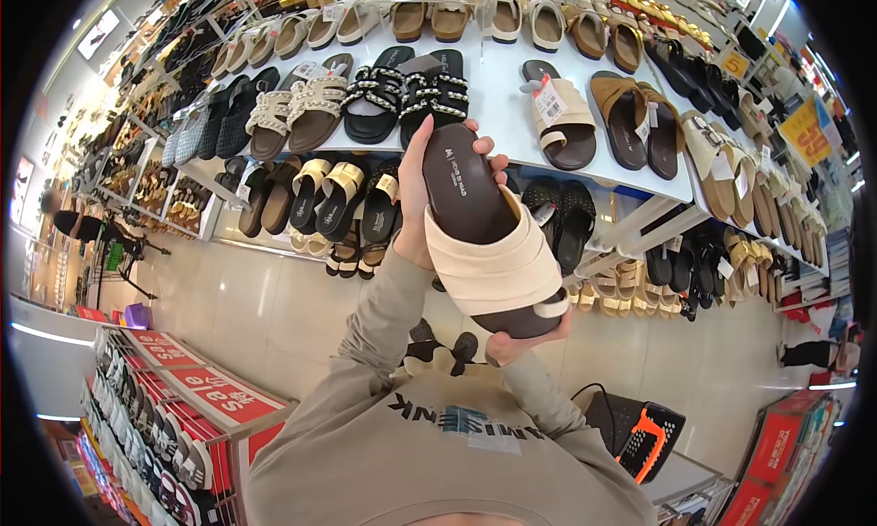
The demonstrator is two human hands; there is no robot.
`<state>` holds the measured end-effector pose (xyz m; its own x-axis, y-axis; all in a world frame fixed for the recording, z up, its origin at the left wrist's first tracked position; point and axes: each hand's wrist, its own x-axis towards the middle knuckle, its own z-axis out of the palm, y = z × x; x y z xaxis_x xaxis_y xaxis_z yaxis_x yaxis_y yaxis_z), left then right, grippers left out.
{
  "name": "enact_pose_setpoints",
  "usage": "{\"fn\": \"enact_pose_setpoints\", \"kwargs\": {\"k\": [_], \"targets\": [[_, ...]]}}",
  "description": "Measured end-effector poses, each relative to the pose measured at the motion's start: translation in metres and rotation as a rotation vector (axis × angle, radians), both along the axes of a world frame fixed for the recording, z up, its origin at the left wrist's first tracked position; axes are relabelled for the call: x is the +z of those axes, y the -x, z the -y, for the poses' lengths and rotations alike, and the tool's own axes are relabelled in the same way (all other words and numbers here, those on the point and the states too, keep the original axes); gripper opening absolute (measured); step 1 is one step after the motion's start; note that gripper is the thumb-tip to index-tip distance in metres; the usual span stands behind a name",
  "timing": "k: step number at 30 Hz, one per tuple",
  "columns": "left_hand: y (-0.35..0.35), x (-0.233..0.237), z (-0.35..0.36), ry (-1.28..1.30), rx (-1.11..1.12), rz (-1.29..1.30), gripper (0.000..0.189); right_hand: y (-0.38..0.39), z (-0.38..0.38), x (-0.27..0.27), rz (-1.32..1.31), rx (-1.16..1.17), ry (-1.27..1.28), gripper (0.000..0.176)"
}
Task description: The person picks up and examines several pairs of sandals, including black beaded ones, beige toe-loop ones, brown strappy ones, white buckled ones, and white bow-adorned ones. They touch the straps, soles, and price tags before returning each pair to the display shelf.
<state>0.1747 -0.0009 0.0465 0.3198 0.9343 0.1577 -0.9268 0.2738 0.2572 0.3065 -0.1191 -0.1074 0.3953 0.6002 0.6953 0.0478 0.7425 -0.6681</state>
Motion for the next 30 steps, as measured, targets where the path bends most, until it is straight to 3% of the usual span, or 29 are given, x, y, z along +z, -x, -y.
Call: {"fn": "enact_pose_setpoints", "kwargs": {"k": [7,14,16,17,18,20,21,23,24,26,28,30], "targets": [[-0.004,0.011,0.006,-0.053,-0.075,0.026,0.037,0.002,0.001,-0.023,-0.025,-0.005,0.031,0.118],[0.004,0.008,0.003,0.011,0.034,-0.091,0.038,0.000,0.012,-0.017,-0.081,-0.007,0.111,0.125],[0.004,0.008,0.002,0.024,0.065,-0.130,0.039,-0.011,0.020,0.002,-0.090,0.156,0.360,0.123],[0.004,0.007,0.002,0.052,0.054,-0.165,0.039,-0.016,0.022,0.022,-0.131,0.416,0.257,0.116],[0.003,0.008,0.002,0.080,0.043,-0.199,0.040,-0.025,0.027,0.019,-0.130,0.414,0.252,0.116],[0.002,0.003,-0.006,0.079,-0.031,-0.242,0.044,-0.046,0.046,0.009,0.043,0.736,0.482,0.087],[0.002,0.001,-0.011,0.078,-0.084,-0.265,0.044,-0.051,0.046,0.018,0.046,0.734,0.481,0.087],[-0.002,-0.006,-0.023,0.071,-0.137,-0.330,0.051,-0.056,0.049,0.048,0.088,0.939,0.643,0.047],[-0.001,-0.002,-0.028,-0.036,-0.231,-0.309,0.064,-0.056,0.049,0.054,0.090,0.937,0.644,0.047],[-0.021,0.000,-0.027,0.109,-0.088,-0.388,0.073,-0.053,0.048,0.062,-0.118,0.907,0.764,0.026],[-0.021,-0.005,-0.022,0.085,-0.030,-0.510,0.074,-0.055,0.037,0.067,-0.165,0.942,0.793,0.026],[-0.015,-0.017,0.001,0.076,0.008,-0.680,0.075,-0.056,0.025,0.072,0.010,0.894,0.765,0.041]]}}
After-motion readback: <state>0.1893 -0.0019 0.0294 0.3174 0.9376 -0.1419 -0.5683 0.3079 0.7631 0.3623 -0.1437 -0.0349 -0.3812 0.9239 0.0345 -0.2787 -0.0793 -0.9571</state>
